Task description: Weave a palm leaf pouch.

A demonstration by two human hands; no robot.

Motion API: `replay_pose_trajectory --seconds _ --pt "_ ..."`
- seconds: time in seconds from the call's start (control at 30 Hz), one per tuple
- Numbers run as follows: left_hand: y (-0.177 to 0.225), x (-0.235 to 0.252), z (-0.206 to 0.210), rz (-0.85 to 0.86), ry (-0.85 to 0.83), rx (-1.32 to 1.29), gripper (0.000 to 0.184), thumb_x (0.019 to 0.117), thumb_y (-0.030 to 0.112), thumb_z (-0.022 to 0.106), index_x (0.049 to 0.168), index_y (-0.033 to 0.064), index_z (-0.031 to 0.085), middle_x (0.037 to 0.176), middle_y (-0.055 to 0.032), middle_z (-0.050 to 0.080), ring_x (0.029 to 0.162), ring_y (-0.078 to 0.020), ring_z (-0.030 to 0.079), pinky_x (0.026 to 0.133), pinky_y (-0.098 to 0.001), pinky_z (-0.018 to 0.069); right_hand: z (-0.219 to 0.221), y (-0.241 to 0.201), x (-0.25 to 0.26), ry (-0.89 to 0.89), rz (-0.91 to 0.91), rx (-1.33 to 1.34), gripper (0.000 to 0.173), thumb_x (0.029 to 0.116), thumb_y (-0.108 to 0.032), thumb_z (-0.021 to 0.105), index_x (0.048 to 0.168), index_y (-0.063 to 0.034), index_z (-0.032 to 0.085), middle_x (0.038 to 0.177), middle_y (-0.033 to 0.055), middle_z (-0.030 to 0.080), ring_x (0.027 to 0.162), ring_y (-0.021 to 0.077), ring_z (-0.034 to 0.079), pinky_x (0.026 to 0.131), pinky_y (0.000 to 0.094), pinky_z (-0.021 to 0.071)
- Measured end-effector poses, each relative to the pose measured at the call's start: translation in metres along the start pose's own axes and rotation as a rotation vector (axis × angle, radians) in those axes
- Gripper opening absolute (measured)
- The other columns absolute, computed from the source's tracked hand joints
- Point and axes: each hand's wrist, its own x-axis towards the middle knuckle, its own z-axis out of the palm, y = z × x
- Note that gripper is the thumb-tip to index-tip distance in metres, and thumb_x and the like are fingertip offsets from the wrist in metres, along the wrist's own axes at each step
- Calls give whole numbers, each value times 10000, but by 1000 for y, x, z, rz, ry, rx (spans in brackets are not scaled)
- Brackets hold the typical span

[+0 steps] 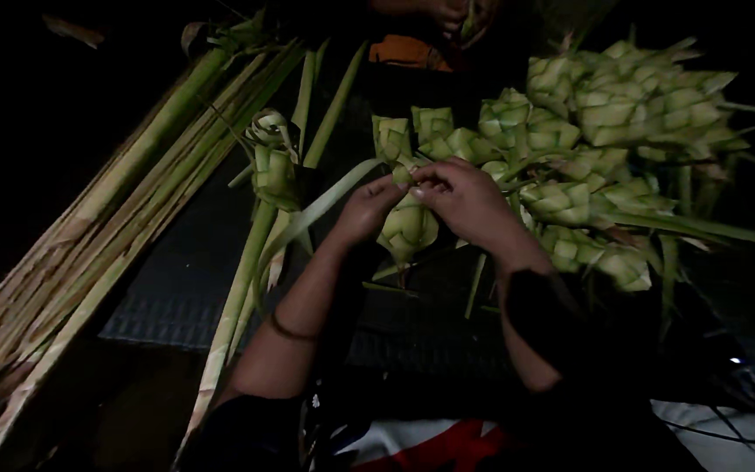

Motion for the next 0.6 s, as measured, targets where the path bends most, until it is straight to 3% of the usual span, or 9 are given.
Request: replay_pose_trajectory --seconds 0.13,0.27,0.4,0.47,0.53,0.6 --pt "4 -5 5 55 26 -20 343 1105 180 327 1211 54 628 940 37 705 839 -17 672 789 -242 587 -1 1 -5 44 -9 100 194 1050 -222 575 1130 -103 707 1172 66 654 1014 143 633 892 368 527" --pt "10 -10 9 66 57 36 373 1097 145 278 1157 73 639 939 85 686 858 42 644 820 -188 558 -3 3 -14 1 -63 225 218 1024 -181 605 1208 -104 694 1236 63 630 1048 102 633 907 292 543" --pt "8 -9 7 109 10 48 375 1077 123 277 1200 54 625 977 73 682 885 39 640 838 -192 553 -1 7 -19 -2 -99 281 245 1000 -153 625 1229 -85 675 1250 63 633 1035 79 638 892 249 545" --pt "2 -6 5 165 -19 43 376 1065 123 304 1263 27 609 1071 28 694 949 0 652 878 -225 557 -1 3 -26 12 -62 283 260 1000 -147 641 1258 -123 655 1292 56 618 1003 111 643 832 287 552" --pt "-5 -4 2 300 -15 67 364 1053 153 403 1311 0 609 1234 -8 672 1088 -25 633 977 -253 529 -1 1 -30 25 -35 279 360 981 -178 687 1334 -183 612 1395 47 572 1077 155 643 812 329 572" --pt "-10 0 -2 509 -8 104 451 1049 353 540 1299 -11 630 1319 -12 637 1218 -46 575 1069 -270 473 0 3 -32 17 -61 287 534 936 -235 749 1422 -173 538 1470 81 506 1235 212 595 907 394 580"
